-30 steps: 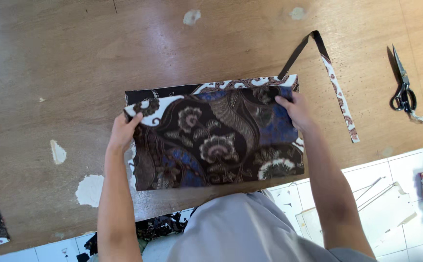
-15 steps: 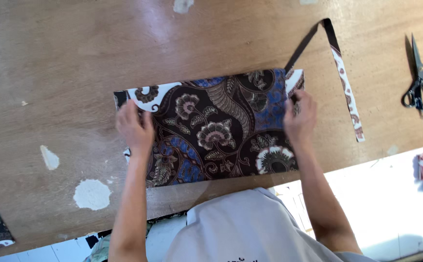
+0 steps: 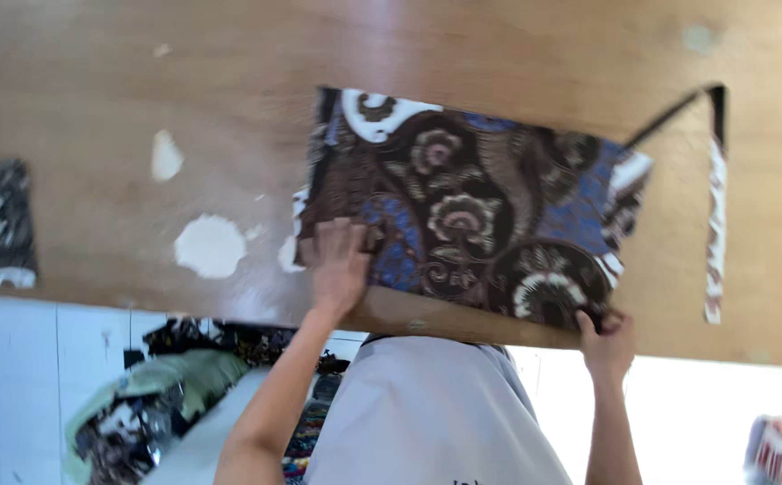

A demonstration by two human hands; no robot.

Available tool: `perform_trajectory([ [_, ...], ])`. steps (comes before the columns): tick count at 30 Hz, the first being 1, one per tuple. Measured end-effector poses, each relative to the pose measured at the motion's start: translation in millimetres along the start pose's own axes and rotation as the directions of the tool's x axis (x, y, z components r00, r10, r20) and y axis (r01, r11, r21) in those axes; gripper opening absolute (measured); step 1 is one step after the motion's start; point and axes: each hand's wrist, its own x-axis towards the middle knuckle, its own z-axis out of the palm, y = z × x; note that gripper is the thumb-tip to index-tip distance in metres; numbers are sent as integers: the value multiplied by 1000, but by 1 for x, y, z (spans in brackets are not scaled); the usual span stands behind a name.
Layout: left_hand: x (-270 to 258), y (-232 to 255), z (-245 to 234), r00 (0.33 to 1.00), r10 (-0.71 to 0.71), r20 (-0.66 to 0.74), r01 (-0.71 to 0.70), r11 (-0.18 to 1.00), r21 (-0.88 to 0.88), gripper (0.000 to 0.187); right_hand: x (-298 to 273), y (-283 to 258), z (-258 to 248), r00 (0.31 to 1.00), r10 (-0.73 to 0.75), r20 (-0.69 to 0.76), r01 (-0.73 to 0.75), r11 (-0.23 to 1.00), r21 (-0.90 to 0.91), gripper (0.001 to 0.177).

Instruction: The person cuts a large piece of patterned fabric using shears on a wooden table. They trim the edges, cut the fabric into smaller rectangular pieces, and use a paper template to guide some cuts. The cut pieces are stacked on the table.

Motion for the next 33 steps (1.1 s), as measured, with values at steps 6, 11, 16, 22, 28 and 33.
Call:
perform_trajectory([
  [6, -39, 99, 46, 864, 457, 210, -447, 889, -95, 61, 36, -36, -23, 915, 14, 404, -251, 803, 540, 31],
  [11, -58, 128, 59, 874, 470, 125, -435, 870, -234, 57, 27, -201, -52, 865, -439, 243, 141, 678, 721, 38],
  [16, -41, 101, 67, 860, -17, 510, 456, 477, -752, 52, -47, -376, -33, 708, -597, 377, 315, 745, 588, 50],
  [22, -8, -8, 30, 803, -397, 445, 85, -663, -744, 74, -150, -461, 35, 299, -870, 392, 742, 470, 479, 52],
  [28, -10, -44, -2, 762, -410, 501, 225, -558, -799, 58, -169, -384, 53, 174, -866, 469, 792, 406, 456, 59],
  [33, 1, -35, 1, 654, -632, 416, 231, -357, -905, 33, -116, -301, 44, 445, -754, 483, 734, 616, 285, 48],
])
